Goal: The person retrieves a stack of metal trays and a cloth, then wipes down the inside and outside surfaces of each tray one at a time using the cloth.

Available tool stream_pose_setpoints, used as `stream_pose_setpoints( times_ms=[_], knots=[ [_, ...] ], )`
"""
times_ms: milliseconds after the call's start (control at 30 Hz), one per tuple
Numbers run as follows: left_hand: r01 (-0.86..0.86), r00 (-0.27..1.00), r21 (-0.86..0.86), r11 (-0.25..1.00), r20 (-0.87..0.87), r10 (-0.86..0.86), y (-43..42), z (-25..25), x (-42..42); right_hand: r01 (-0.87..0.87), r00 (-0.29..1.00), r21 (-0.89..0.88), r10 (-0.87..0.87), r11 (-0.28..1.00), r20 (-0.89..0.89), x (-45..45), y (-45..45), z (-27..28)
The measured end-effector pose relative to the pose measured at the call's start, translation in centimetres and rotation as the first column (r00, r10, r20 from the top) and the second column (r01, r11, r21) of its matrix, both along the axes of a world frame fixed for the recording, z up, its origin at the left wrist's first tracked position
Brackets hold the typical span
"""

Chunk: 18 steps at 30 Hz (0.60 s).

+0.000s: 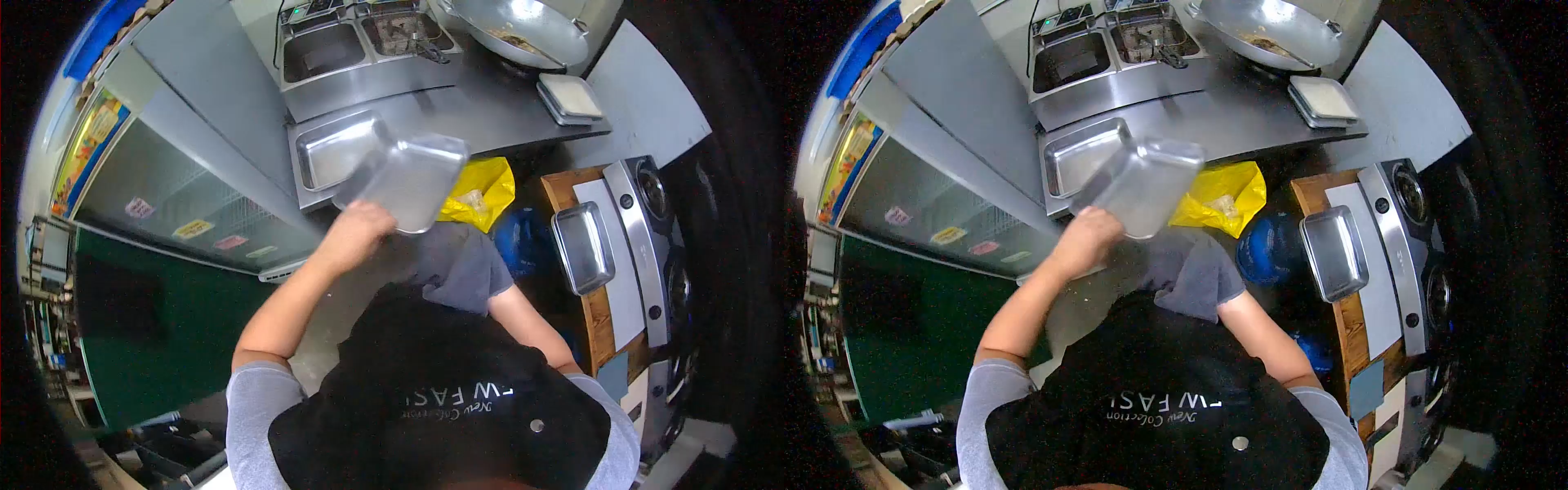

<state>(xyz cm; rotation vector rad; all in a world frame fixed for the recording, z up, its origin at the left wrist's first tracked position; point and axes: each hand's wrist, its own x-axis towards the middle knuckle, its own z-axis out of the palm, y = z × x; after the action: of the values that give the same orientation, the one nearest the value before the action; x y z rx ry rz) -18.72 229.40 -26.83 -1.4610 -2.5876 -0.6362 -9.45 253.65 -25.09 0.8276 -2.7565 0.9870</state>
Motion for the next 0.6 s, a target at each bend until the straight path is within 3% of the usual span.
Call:
stream_pose_setpoints(
  times_ms=[100, 133, 367, 533, 600],
  knots=[
    [0.025, 0.996, -0.031, 0.999, -0.085, -0.027, -4.2, 0.5, -5.1, 0.21, 0.977, -0.021, -0.209, 0.977, 0.028, -0.2, -1.1, -0.3],
    [0.044, 0.991, -0.042, 0.998, -0.122, -0.049, -5.6, 0.1, -7.3, 0.201, 0.98, -0.213, -0.197, 0.956, 0.04, -0.8, -1.5, -1.7],
    [0.049, 0.99, -0.166, 0.985, -0.119, -0.07, -10.6, -1.5, -15.0, 0.498, 0.851, 0.106, -0.508, 0.861, 0.131, -0.3, -4.1, -0.6],
    [0.022, 0.982, -0.145, 0.989, -0.185, -0.049, -12.7, -5.4, -16.8, 0.584, 0.765, 0.216, -0.62, 0.782, 0.174, 0.0, -4.8, 1.1],
    [-0.063, 0.983, -0.016, 0.998, -0.173, 0.059, -13.5, -7.1, -16.9, 0.601, 0.74, 0.245, -0.646, 0.761, 0.19, 0.0, -5.2, 1.8]
  ],
)
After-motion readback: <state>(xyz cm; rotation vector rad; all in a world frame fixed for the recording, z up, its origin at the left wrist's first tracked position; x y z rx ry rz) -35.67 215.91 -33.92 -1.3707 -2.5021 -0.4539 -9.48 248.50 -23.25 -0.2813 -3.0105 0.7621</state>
